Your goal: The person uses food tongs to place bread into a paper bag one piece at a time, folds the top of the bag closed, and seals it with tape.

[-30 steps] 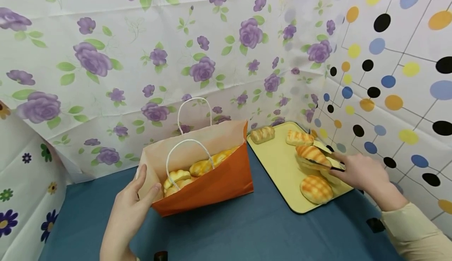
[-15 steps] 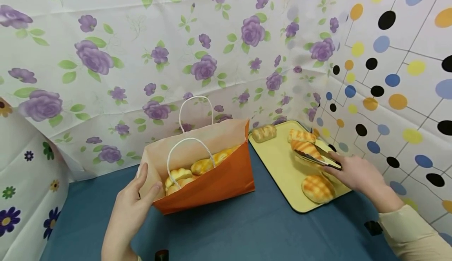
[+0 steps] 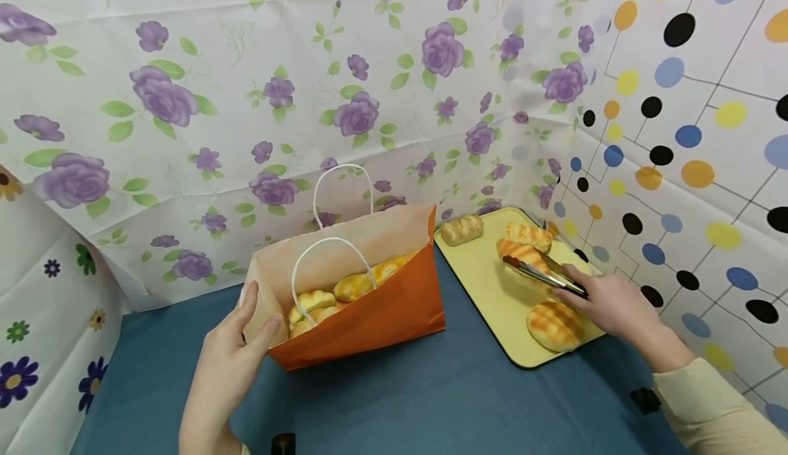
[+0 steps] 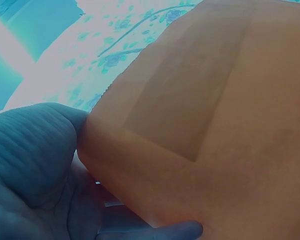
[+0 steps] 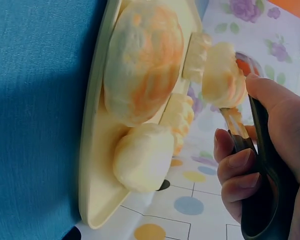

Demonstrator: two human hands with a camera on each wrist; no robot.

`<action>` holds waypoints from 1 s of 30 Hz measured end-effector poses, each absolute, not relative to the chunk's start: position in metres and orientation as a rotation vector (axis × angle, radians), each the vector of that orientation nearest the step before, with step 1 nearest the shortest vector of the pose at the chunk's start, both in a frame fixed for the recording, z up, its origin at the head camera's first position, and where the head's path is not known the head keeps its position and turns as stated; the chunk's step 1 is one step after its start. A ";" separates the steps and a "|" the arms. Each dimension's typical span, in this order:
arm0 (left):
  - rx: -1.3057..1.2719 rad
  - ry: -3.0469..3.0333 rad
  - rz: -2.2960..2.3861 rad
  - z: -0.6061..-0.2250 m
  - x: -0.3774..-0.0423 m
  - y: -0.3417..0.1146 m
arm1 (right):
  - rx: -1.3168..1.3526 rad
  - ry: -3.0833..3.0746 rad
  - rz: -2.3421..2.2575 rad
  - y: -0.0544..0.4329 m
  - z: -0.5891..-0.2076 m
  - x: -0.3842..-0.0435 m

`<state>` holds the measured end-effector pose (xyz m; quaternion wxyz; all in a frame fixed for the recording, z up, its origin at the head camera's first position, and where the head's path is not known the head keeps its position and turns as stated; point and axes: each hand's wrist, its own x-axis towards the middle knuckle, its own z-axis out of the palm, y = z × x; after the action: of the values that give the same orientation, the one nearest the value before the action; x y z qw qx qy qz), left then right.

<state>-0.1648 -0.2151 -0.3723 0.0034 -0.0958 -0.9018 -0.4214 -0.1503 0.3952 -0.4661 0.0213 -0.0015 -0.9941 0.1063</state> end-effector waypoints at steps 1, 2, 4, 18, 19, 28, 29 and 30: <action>-0.301 -2.824 -1.323 -0.372 -0.165 -0.215 | -0.006 -3.082 0.329 0.395 -0.467 -0.150; -0.301 -2.825 -1.323 -0.372 -0.165 -0.215 | -0.006 -3.082 0.329 0.395 -0.468 -0.151; -0.302 -2.824 -1.329 -0.373 -0.165 -0.215 | -0.009 -3.076 0.350 0.396 -0.470 -0.150; -0.296 -2.812 -1.333 -0.373 -0.165 -0.214 | -0.035 -2.905 0.475 0.391 -0.469 -0.149; -0.295 -2.812 -1.332 -0.373 -0.165 -0.214 | -0.038 -2.892 0.472 0.390 -0.470 -0.150; -0.319 -2.835 -1.276 -0.371 -0.166 -0.215 | 0.027 -2.760 0.455 0.382 -0.464 -0.154; -0.326 -2.842 -1.268 -0.370 -0.166 -0.215 | 0.035 -2.753 0.461 0.382 -0.462 -0.155; -0.332 -2.850 -1.262 -0.370 -0.166 -0.215 | 0.045 -2.748 0.465 0.381 -0.460 -0.155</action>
<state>-0.1662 -0.2149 -0.3702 0.0035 -0.1059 -0.9092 -0.4026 -0.1554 0.3815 -0.4602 0.1764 0.0160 -0.9704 0.1642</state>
